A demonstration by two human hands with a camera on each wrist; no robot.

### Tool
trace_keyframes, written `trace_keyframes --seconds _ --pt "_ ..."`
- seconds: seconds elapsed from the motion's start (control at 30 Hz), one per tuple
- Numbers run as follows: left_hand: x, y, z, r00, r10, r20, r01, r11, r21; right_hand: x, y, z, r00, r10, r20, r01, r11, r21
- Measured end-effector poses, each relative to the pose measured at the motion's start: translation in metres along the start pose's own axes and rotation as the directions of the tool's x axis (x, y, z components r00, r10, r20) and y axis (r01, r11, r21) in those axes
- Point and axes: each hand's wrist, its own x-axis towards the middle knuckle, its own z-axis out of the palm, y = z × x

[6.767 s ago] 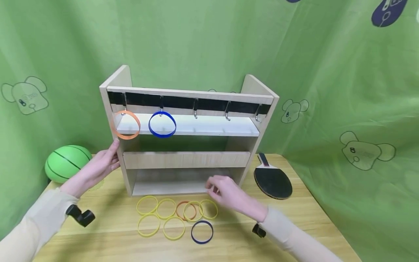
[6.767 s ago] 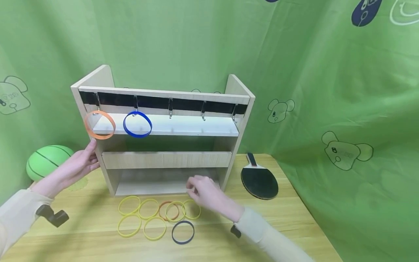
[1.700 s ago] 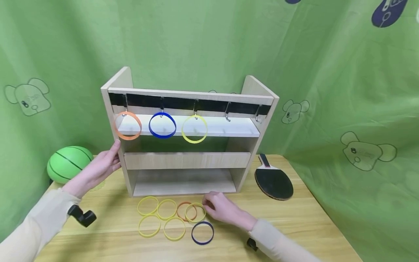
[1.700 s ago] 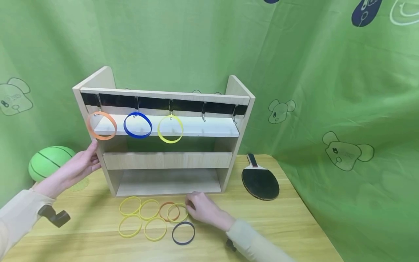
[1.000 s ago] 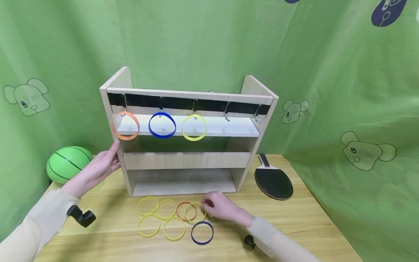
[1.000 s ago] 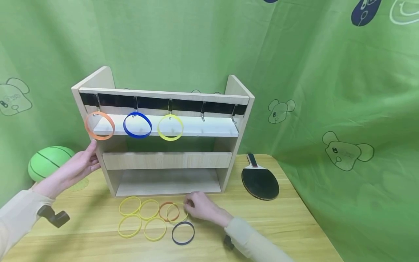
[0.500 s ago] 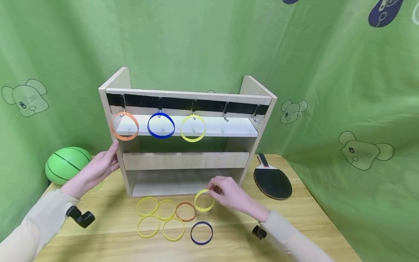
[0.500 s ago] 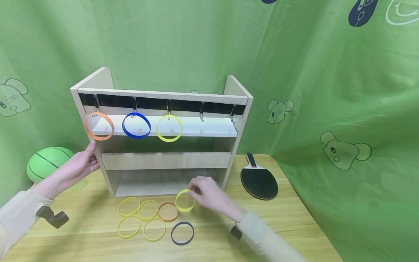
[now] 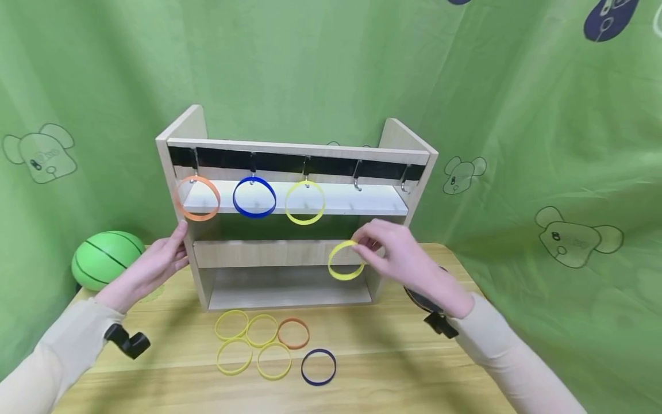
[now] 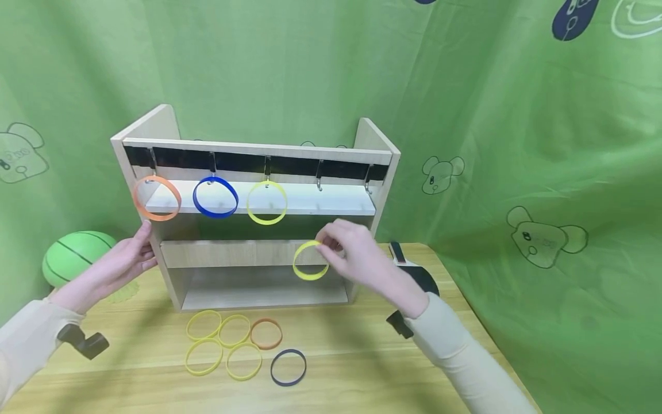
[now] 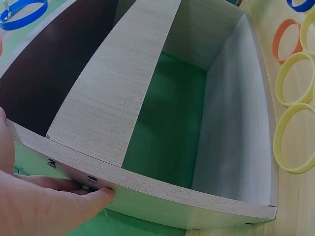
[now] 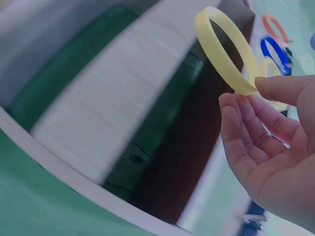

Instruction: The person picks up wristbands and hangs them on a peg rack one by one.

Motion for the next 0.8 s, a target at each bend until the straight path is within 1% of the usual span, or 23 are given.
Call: trace_keyframes --seconds 0.1,0.2,0.47,0.6,0.7,0.8 --pt "-0.001 0.0 0.0 1.0 -0.004 -0.001 0.004 1.0 0.002 0.01 -0.001 -0.016 0.999 -0.04 -0.031 0.039 0.998 -0.055" --pt "-0.001 0.001 0.0 1.0 -0.006 -0.005 0.006 1.0 0.004 0.018 -0.001 -0.03 0.996 -0.059 -0.065 0.053 0.994 -0.095" --pt "0.0 0.002 0.002 1.0 -0.001 -0.011 0.001 1.0 -0.005 0.035 0.002 -0.06 0.991 -0.023 -0.135 0.001 0.988 -0.156" --pt "0.0 0.001 0.002 1.0 0.001 -0.01 -0.001 1.0 0.0 0.043 0.001 -0.065 0.988 -0.004 -0.153 -0.02 0.987 -0.157" --pt "-0.001 0.001 0.002 1.0 0.003 -0.011 -0.003 1.0 0.002 0.048 0.001 -0.064 0.988 -0.002 -0.157 -0.02 0.99 -0.138" --pt "-0.001 0.001 0.002 1.0 0.004 -0.013 -0.004 1.0 -0.001 0.053 0.003 -0.061 0.99 -0.001 -0.142 -0.016 0.992 -0.124"
